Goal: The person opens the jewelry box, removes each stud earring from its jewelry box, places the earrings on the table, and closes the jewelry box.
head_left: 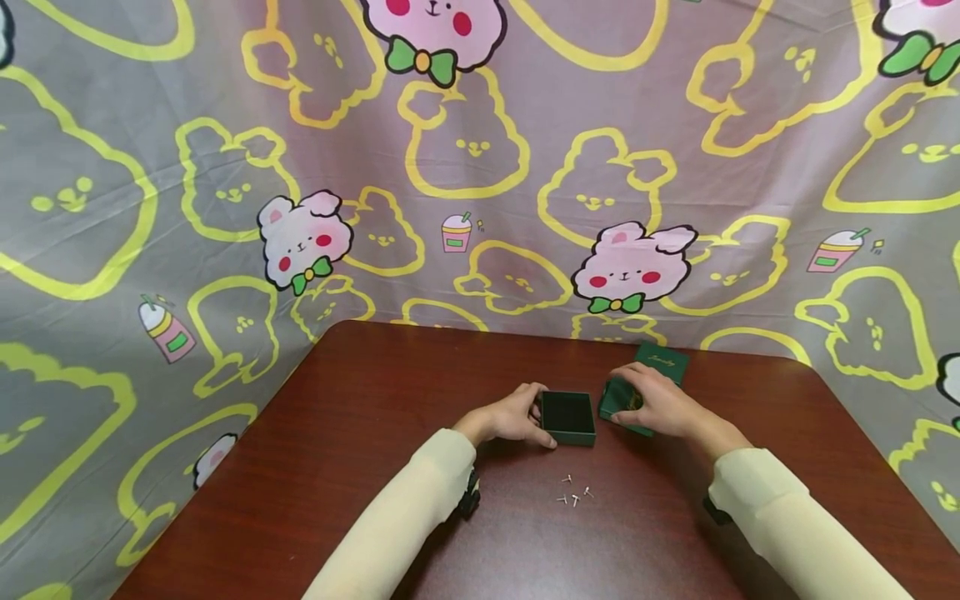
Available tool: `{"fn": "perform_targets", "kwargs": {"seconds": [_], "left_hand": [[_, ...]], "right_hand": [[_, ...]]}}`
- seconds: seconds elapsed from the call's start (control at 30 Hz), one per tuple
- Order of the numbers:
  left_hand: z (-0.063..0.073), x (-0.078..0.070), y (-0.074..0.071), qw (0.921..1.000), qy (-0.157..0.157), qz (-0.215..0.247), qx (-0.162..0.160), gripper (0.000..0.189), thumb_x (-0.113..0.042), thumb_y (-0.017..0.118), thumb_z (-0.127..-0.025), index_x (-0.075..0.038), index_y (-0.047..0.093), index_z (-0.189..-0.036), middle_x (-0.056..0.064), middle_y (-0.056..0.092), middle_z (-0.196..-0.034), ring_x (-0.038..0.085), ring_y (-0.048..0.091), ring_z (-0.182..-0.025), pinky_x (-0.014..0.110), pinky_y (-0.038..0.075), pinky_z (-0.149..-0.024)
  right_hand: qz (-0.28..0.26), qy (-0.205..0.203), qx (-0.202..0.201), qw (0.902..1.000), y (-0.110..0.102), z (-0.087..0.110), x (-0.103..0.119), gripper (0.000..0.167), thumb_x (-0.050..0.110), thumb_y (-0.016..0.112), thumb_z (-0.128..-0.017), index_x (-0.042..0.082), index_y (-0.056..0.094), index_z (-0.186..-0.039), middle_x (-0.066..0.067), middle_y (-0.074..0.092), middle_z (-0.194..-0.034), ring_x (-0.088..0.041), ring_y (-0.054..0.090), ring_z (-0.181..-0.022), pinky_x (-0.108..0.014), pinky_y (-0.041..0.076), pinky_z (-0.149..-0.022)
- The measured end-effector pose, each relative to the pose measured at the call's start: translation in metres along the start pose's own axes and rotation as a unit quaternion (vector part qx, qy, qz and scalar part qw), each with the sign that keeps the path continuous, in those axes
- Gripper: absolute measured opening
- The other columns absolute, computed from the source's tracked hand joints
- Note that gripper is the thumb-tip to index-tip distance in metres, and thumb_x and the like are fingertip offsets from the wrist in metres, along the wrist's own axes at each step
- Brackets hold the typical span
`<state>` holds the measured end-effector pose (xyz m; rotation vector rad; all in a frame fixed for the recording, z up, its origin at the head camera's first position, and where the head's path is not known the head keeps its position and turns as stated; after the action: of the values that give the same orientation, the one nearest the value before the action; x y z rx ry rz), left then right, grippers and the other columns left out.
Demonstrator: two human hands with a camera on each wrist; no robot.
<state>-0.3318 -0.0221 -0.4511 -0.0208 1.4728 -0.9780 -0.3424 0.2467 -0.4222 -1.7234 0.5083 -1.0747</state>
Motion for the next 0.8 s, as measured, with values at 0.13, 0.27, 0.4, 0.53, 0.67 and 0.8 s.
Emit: {"fn": "perform_targets", "kwargs": {"seconds": [0.13, 0.27, 0.4, 0.53, 0.67, 0.8], "left_hand": [[0.000, 0.001, 0.001, 1.0000, -0.001, -0.003, 0.001, 0.076, -0.018, 0.091, -0.076, -0.012, 0.045, -0.136, 0.005, 0.045, -0.116, 0.014, 0.051, -0.099, 0.026, 0.045, -0.085], [0.000, 0.001, 0.001, 1.0000, -0.003, -0.007, 0.002, 0.077, -0.019, 0.091, -0.077, -0.013, 0.044, -0.138, 0.004, 0.045, -0.116, 0.014, 0.051, -0.099, 0.027, 0.044, -0.085], [0.000, 0.001, 0.000, 0.9999, -0.003, -0.010, 0.001, 0.077, -0.019, 0.091, -0.077, -0.013, 0.044, -0.138, 0.005, 0.045, -0.115, 0.014, 0.050, -0.099, 0.027, 0.044, -0.085], [0.000, 0.001, 0.000, 0.9999, -0.001, -0.012, 0.001, 0.078, -0.019, 0.091, -0.077, -0.012, 0.044, -0.139, 0.005, 0.045, -0.116, 0.014, 0.050, -0.099, 0.027, 0.044, -0.085], [0.000, 0.000, 0.000, 0.9999, 0.000, -0.014, 0.002, 0.078, -0.020, 0.091, -0.077, -0.012, 0.044, -0.140, 0.005, 0.045, -0.116, 0.014, 0.049, -0.099, 0.027, 0.044, -0.085], [-0.001, 0.000, 0.000, 0.9999, 0.002, -0.010, 0.001, 0.076, -0.019, 0.091, -0.077, -0.012, 0.045, -0.137, 0.005, 0.045, -0.115, 0.014, 0.050, -0.098, 0.027, 0.044, -0.085]], "right_hand": [[0.014, 0.012, 0.003, 0.9998, 0.001, 0.001, -0.007, 0.081, 0.036, 0.084, -0.085, -0.005, 0.049, -0.145, -0.027, 0.049, -0.144, -0.048, 0.047, -0.131, -0.067, 0.038, -0.105], [0.030, 0.033, 0.013, 0.9989, 0.004, 0.001, -0.010, 0.087, 0.043, 0.084, -0.083, -0.006, 0.047, -0.145, -0.030, 0.048, -0.144, -0.051, 0.046, -0.132, -0.069, 0.038, -0.103], [0.041, 0.055, 0.027, 0.9973, 0.006, 0.000, -0.011, 0.095, 0.050, 0.083, -0.081, -0.009, 0.044, -0.146, -0.034, 0.046, -0.145, -0.053, 0.044, -0.133, -0.070, 0.037, -0.103], [0.046, 0.073, 0.037, 0.9956, 0.008, 0.001, -0.013, 0.100, 0.053, 0.082, -0.081, -0.012, 0.042, -0.146, -0.036, 0.044, -0.146, -0.054, 0.042, -0.133, -0.069, 0.038, -0.102], [0.047, 0.082, 0.041, 0.9947, 0.009, 0.001, -0.015, 0.101, 0.055, 0.081, -0.081, -0.014, 0.043, -0.144, -0.036, 0.044, -0.145, -0.053, 0.043, -0.132, -0.068, 0.039, -0.102], [0.047, 0.086, 0.040, 0.9945, 0.009, 0.000, -0.015, 0.100, 0.055, 0.081, -0.081, -0.015, 0.044, -0.143, -0.037, 0.045, -0.144, -0.052, 0.044, -0.131, -0.067, 0.040, -0.102]]}}
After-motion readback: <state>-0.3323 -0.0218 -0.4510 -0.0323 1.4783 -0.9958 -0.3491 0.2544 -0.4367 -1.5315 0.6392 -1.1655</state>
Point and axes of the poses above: each hand's wrist, its own z-axis away from the middle knuckle, its own y-axis out of the palm, x = y × z, the point moved 3 cm from there along -z, towards the middle knuckle
